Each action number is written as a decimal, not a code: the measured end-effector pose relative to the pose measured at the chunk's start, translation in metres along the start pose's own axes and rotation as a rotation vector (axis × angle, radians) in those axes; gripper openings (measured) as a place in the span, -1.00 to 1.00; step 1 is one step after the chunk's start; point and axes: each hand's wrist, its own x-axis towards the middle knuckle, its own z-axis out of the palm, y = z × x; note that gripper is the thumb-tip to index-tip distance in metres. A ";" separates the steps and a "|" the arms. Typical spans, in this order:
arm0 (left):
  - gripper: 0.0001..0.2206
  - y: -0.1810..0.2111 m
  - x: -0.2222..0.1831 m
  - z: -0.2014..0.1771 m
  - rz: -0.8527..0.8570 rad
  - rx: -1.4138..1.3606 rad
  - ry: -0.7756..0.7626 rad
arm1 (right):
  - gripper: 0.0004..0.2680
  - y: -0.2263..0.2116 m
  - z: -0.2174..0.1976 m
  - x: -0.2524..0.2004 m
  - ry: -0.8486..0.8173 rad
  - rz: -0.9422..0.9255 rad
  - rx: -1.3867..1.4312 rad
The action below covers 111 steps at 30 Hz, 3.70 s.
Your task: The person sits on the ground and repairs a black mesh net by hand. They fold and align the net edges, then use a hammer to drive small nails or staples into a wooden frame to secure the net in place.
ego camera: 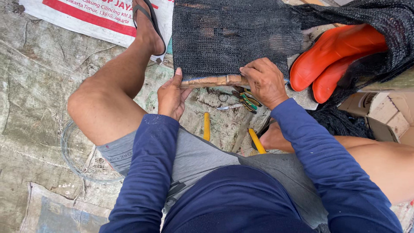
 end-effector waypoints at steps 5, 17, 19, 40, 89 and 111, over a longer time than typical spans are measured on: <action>-0.64 -0.001 0.000 0.001 -0.013 -0.008 -0.021 | -0.87 0.001 0.004 -0.006 -0.086 0.023 -0.024; -0.65 0.004 0.001 -0.001 -0.027 0.060 0.040 | -0.75 -0.011 0.013 -0.024 -0.093 0.050 -0.047; -0.66 0.004 0.000 -0.002 -0.018 0.037 0.002 | -0.75 -0.011 0.015 -0.024 -0.075 0.035 -0.059; -0.67 0.002 0.005 -0.004 0.012 0.085 -0.004 | -0.85 0.003 0.006 -0.005 -0.160 0.048 -0.001; -0.67 0.002 -0.006 0.000 0.029 0.060 -0.099 | -0.66 -0.054 0.079 -0.028 0.392 1.405 0.716; -0.55 -0.038 0.120 0.024 0.024 0.130 -0.202 | -0.69 0.070 0.158 -0.039 0.474 1.375 1.664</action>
